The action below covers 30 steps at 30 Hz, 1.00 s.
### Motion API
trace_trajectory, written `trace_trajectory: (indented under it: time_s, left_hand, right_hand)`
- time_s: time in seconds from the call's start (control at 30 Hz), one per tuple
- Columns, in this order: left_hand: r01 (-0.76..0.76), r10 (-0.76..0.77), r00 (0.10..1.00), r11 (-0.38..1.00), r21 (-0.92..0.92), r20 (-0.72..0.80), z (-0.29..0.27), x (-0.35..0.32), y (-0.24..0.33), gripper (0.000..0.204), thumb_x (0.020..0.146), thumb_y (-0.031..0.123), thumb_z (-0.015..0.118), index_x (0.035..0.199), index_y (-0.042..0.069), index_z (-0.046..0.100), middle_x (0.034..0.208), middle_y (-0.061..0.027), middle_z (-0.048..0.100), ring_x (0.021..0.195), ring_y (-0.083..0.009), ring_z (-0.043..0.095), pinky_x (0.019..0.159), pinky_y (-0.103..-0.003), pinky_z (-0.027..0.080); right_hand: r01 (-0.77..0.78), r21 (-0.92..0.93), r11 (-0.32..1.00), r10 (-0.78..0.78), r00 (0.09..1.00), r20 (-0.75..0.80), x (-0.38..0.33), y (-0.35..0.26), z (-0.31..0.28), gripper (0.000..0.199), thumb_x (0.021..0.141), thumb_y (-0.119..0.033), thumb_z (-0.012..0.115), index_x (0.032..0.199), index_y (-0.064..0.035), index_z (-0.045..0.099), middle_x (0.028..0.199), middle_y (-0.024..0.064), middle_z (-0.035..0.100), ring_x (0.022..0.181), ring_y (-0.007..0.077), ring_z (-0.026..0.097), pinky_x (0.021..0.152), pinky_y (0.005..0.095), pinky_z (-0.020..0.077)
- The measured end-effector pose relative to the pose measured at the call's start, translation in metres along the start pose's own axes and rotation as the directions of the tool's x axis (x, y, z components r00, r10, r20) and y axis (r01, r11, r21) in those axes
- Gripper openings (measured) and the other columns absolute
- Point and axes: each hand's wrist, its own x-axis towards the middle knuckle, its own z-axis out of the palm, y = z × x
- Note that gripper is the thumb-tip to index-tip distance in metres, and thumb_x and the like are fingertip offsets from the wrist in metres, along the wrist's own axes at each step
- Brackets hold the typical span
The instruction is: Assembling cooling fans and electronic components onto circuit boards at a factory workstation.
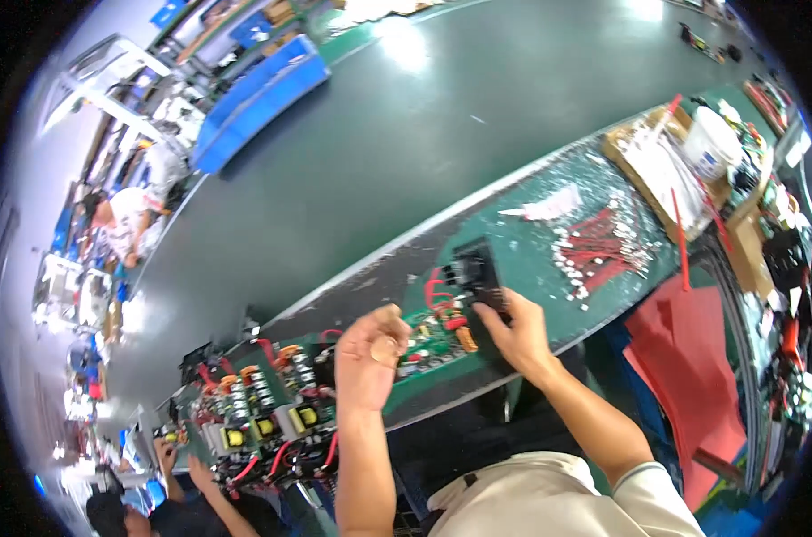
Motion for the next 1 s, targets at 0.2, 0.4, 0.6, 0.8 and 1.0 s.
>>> trace_trajectory:
  time_s: [0.2, 0.4, 0.6, 0.8, 1.0]
  left_hand:
    - [-0.037, 0.063, 0.991, 0.974, -0.222, 0.114, -0.019, -0.025, -0.006, 0.046, 0.077, 0.007, 0.077, 0.122, 0.004, 0.066, 0.096, -0.0076, 0.07, 0.083, -0.0172, 0.06, 0.07, -0.029, 0.045]
    - [-0.021, 0.056, 0.994, 0.943, -0.332, 0.097, -0.018, -0.032, -0.008, 0.044, 0.076, -0.004, 0.073, 0.119, 0.001, 0.066, 0.09, -0.0103, 0.07, 0.085, -0.0206, 0.064, 0.074, -0.032, 0.048]
    - [-0.022, 0.05, 0.993, 0.97, -0.244, 0.109, -0.018, -0.042, -0.009, 0.043, 0.083, 0.002, 0.071, 0.125, 0.004, 0.063, 0.089, -0.0052, 0.068, 0.077, -0.0161, 0.056, 0.067, -0.029, 0.04]
    - [-0.012, 0.017, 1.0, 0.978, -0.207, 0.023, -0.019, -0.058, -0.012, 0.039, 0.084, 0.002, 0.071, 0.122, -0.002, 0.063, 0.094, -0.0093, 0.068, 0.083, -0.0183, 0.06, 0.072, -0.029, 0.044]
    - [-0.025, 0.03, 0.999, 0.991, -0.13, 0.037, -0.019, -0.061, -0.01, 0.036, 0.084, -0.002, 0.066, 0.12, -0.005, 0.063, 0.092, -0.0089, 0.067, 0.083, -0.0178, 0.059, 0.072, -0.03, 0.045]
  right_hand:
    - [-0.048, 0.01, 0.999, 0.048, 0.999, 0.009, -0.002, -0.002, 0.0, 0.016, 0.089, -0.007, 0.07, 0.102, 0.0022, 0.067, 0.087, 0.0115, 0.071, 0.079, 0.0142, 0.068, 0.07, 0.029, 0.0523]
    - [-0.019, -0.012, 1.0, 0.019, 1.0, 0.008, -0.003, -0.002, 0.001, 0.016, 0.087, -0.007, 0.072, 0.101, -0.0001, 0.068, 0.089, 0.0112, 0.071, 0.078, 0.0148, 0.067, 0.071, 0.0295, 0.0521]
    - [0.003, -0.013, 1.0, -0.003, 1.0, 0.011, -0.003, -0.002, 0.001, 0.018, 0.087, -0.008, 0.072, 0.103, -0.0007, 0.068, 0.091, 0.0125, 0.072, 0.08, 0.0186, 0.069, 0.071, 0.0314, 0.053]
    - [-0.002, -0.029, 1.0, 0.002, 1.0, 0.021, -0.005, -0.004, -0.001, 0.019, 0.088, -0.009, 0.071, 0.104, -0.0007, 0.067, 0.091, 0.0129, 0.071, 0.079, 0.0188, 0.068, 0.07, 0.0312, 0.0529]
    - [0.005, -0.034, 0.999, -0.004, 1.0, 0.031, -0.003, 0.003, -0.001, 0.018, 0.089, -0.008, 0.07, 0.105, -0.0005, 0.067, 0.09, 0.0118, 0.071, 0.077, 0.016, 0.068, 0.07, 0.0296, 0.0524]
